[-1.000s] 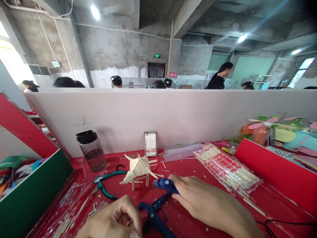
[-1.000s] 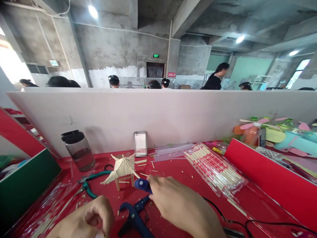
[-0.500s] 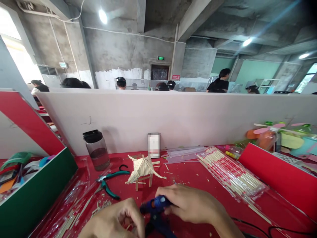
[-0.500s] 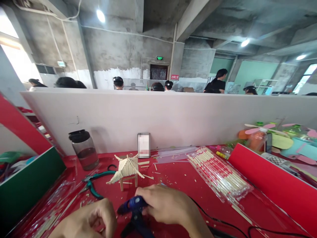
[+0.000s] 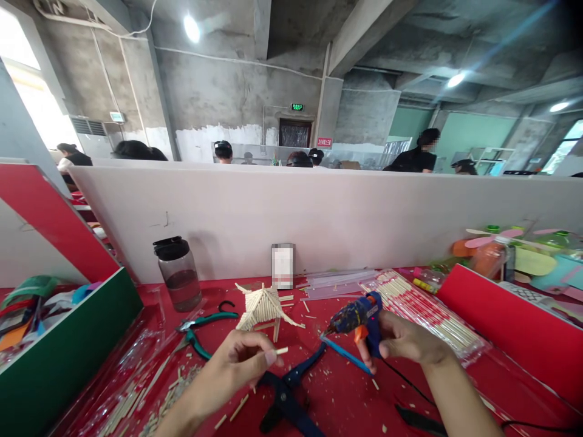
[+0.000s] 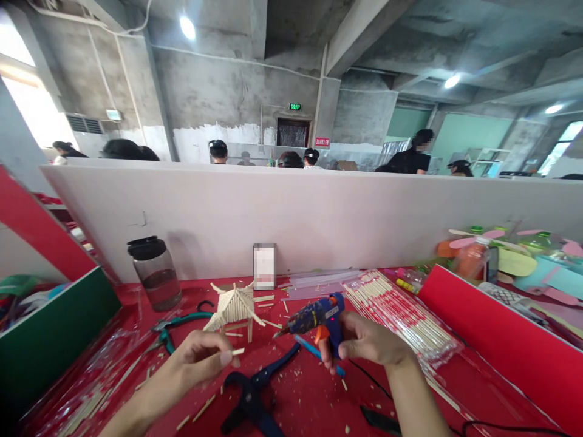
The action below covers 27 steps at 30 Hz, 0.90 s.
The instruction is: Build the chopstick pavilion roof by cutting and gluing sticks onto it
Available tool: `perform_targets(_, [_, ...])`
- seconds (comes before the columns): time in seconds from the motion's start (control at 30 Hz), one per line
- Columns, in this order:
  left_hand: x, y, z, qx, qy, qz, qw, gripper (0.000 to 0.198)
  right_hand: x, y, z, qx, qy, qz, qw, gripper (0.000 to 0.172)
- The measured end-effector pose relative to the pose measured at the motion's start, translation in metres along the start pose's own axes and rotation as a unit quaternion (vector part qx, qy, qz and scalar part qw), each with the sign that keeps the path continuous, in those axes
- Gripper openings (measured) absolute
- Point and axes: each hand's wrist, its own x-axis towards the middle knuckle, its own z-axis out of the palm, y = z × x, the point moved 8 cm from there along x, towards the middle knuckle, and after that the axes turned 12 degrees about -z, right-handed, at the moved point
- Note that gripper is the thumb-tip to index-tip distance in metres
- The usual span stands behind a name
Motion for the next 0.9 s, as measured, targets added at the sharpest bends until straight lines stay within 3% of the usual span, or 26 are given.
perform_targets(0.17, [0.009, -0.002, 0.002, 0.059, 0.065, 0.015, 0.996, 0.043, -0.010, 0.009, -0.031, -0.021, 0.100, -0.016, 0.995, 0.052])
perform_targets(0.3, [0.014, -0.008, 0.000, 0.047, 0.098, 0.016, 0.994, 0.045, -0.005, 0.006, -0.035, -0.036, 0.151, -0.018, 0.988, 0.053])
perform_targets(0.4, [0.018, -0.014, -0.001, 0.020, 0.118, 0.001, 0.993, 0.046, 0.002, -0.003, -0.037, -0.031, 0.203, -0.038, 0.978, 0.041])
perform_targets(0.47, [0.020, -0.019, -0.002, -0.009, 0.131, -0.010, 0.991, 0.049, 0.004, 0.001, -0.044, -0.070, 0.255, -0.014, 0.964, 0.028])
perform_targets(0.57, [0.024, -0.028, -0.002, -0.048, 0.151, -0.019, 0.987, 0.053, 0.002, 0.016, -0.062, -0.209, 0.319, 0.070, 0.922, 0.018])
perform_targets(0.7, [0.026, -0.038, -0.001, -0.080, 0.187, -0.012, 0.979, 0.058, 0.005, 0.040, -0.074, -0.395, 0.265, 0.169, 0.863, 0.019])
perform_targets(0.9, [0.027, -0.051, 0.007, -0.105, 0.200, -0.029, 0.974, 0.061, 0.000, 0.063, -0.082, -0.497, 0.224, 0.253, 0.799, 0.038])
